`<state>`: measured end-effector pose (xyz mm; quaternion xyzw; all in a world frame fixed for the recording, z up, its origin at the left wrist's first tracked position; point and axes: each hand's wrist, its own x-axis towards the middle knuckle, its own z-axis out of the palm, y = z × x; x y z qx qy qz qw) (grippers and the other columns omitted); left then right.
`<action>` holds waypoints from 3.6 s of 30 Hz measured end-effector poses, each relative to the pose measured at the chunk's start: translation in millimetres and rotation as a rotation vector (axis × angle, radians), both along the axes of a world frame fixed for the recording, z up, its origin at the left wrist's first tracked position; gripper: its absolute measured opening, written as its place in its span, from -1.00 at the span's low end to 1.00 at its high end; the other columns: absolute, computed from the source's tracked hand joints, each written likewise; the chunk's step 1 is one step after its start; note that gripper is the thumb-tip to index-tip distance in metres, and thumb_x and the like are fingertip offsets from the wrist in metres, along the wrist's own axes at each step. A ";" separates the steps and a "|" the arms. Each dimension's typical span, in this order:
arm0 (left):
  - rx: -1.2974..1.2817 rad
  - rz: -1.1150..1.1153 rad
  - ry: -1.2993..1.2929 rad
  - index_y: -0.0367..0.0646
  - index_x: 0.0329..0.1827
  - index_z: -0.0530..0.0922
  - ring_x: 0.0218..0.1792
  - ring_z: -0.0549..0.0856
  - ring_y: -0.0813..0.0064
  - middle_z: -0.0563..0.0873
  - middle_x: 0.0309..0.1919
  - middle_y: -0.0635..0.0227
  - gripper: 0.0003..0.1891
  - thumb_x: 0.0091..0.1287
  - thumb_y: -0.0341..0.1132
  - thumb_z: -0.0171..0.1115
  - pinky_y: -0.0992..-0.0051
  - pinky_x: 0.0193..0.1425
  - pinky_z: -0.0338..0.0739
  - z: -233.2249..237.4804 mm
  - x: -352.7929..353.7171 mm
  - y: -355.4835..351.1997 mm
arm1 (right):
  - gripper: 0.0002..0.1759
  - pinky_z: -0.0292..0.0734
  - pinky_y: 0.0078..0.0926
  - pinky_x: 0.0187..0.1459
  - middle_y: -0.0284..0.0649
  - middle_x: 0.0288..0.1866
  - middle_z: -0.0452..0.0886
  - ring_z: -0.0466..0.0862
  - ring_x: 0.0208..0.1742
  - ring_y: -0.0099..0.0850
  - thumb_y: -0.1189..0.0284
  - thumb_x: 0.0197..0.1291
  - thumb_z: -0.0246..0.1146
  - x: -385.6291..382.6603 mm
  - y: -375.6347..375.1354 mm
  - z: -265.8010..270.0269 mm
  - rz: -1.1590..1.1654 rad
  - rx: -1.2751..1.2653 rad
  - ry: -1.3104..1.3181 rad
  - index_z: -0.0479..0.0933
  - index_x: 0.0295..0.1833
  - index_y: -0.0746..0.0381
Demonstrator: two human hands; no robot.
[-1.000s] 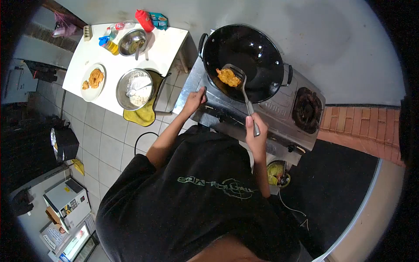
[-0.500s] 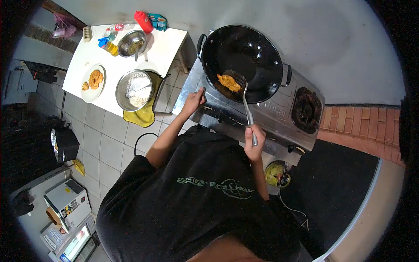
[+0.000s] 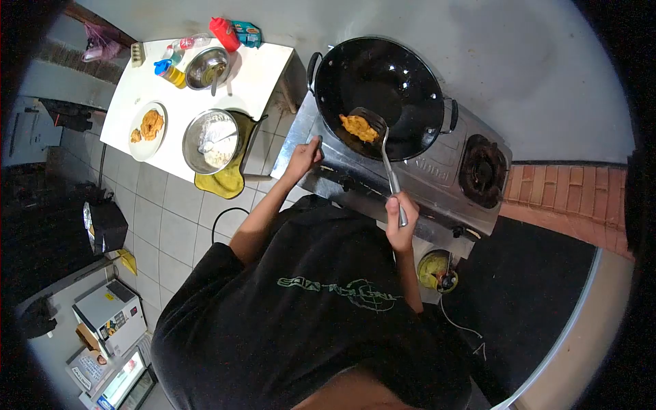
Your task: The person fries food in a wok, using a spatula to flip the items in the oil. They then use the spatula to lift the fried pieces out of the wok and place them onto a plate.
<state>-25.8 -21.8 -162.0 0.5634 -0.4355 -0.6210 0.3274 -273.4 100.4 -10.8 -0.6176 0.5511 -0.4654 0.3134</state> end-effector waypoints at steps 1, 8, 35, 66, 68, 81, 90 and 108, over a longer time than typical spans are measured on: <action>-0.015 0.005 0.004 -0.14 -0.81 0.35 -0.70 0.30 0.65 0.35 -0.79 0.52 -0.26 0.52 0.17 -0.11 0.52 -0.53 0.14 0.7 -0.4 0.1 | -0.65 0.21 -0.41 -0.42 -0.23 -0.55 0.28 0.32 -0.51 -0.40 0.32 0.45 0.08 0.0 0.1 0.2 -0.004 0.007 -0.005 0.40 -0.38 0.33; -0.023 0.021 -0.017 -0.15 -0.81 0.34 -0.70 0.31 0.64 0.37 -0.79 0.50 -0.27 0.53 0.15 -0.09 0.51 -0.52 0.16 -2.9 -1.5 -1.0 | -0.66 0.22 -0.43 -0.40 -0.27 -0.54 0.26 0.31 -0.47 -0.47 0.31 0.46 0.08 1.4 0.4 5.4 -0.017 0.043 -0.024 0.40 -0.37 0.31; -0.002 0.014 0.009 -0.17 -0.78 0.34 -0.63 0.34 0.64 0.41 -0.75 0.50 -0.29 0.55 0.11 -0.12 0.53 -0.43 0.23 9.4 -1.4 1.2 | -0.54 0.02 -0.62 -0.55 -0.45 -0.55 0.13 0.16 -0.58 -0.64 0.12 0.50 0.02 -12.3 -41.5 -8.8 -0.115 0.278 -0.794 0.16 -0.46 0.10; -0.030 -0.012 -0.021 -0.15 -0.79 0.38 -0.68 0.31 0.66 0.40 -0.78 0.52 -0.29 0.53 0.13 -0.07 0.54 -0.51 0.18 3.2 -0.5 -1.1 | -0.58 0.02 -0.64 -0.50 -0.44 -0.52 0.11 0.17 -0.53 -0.62 0.16 0.51 0.01 13.0 -53.6 -14.4 -0.019 0.276 -0.893 0.15 -0.42 0.09; -0.022 0.002 -0.012 -0.15 -0.79 0.38 -0.68 0.32 0.66 0.40 -0.78 0.52 -0.29 0.54 0.11 -0.07 0.53 -0.50 0.18 6.5 -1.4 -1.0 | -0.59 0.02 -0.63 -0.50 -0.44 -0.52 0.11 0.17 -0.53 -0.62 0.16 0.51 0.01 12.3 -52.0 -13.3 -0.019 0.285 -0.904 0.15 -0.42 0.09; -0.049 -0.009 -0.001 -0.14 -0.80 0.35 -0.69 0.29 0.67 0.37 -0.79 0.52 -0.28 0.53 0.14 -0.07 0.53 -0.53 0.14 -2.0 -1.1 -1.9 | -0.62 0.05 -0.66 -0.51 -0.46 -0.52 0.14 0.18 -0.54 -0.66 0.23 0.48 0.10 -73.9 -31.4 5.7 -0.038 0.277 -0.663 0.21 -0.41 0.11; -0.043 -0.001 -0.001 -0.11 -0.81 0.35 -0.72 0.25 0.68 0.32 -0.80 0.56 -0.28 0.52 0.16 -0.08 0.54 -0.57 0.08 4.5 -1.6 -0.6 | -0.59 0.02 -0.66 -0.50 -0.44 -0.51 0.14 0.17 -0.52 -0.65 0.17 0.51 0.03 -9.7 -45.7 -5.6 0.060 0.327 -0.782 0.16 -0.41 0.10; -0.034 0.017 0.003 -0.13 -0.81 0.34 -0.68 0.31 0.67 0.38 -0.78 0.51 -0.28 0.53 0.15 -0.08 0.54 -0.54 0.14 8.3 -3.4 -0.4 | -0.56 0.02 -0.65 -0.53 -0.47 -0.55 0.15 0.18 -0.57 -0.68 0.17 0.49 0.06 -42.2 -53.5 -11.6 -0.008 0.330 -0.710 0.18 -0.45 0.11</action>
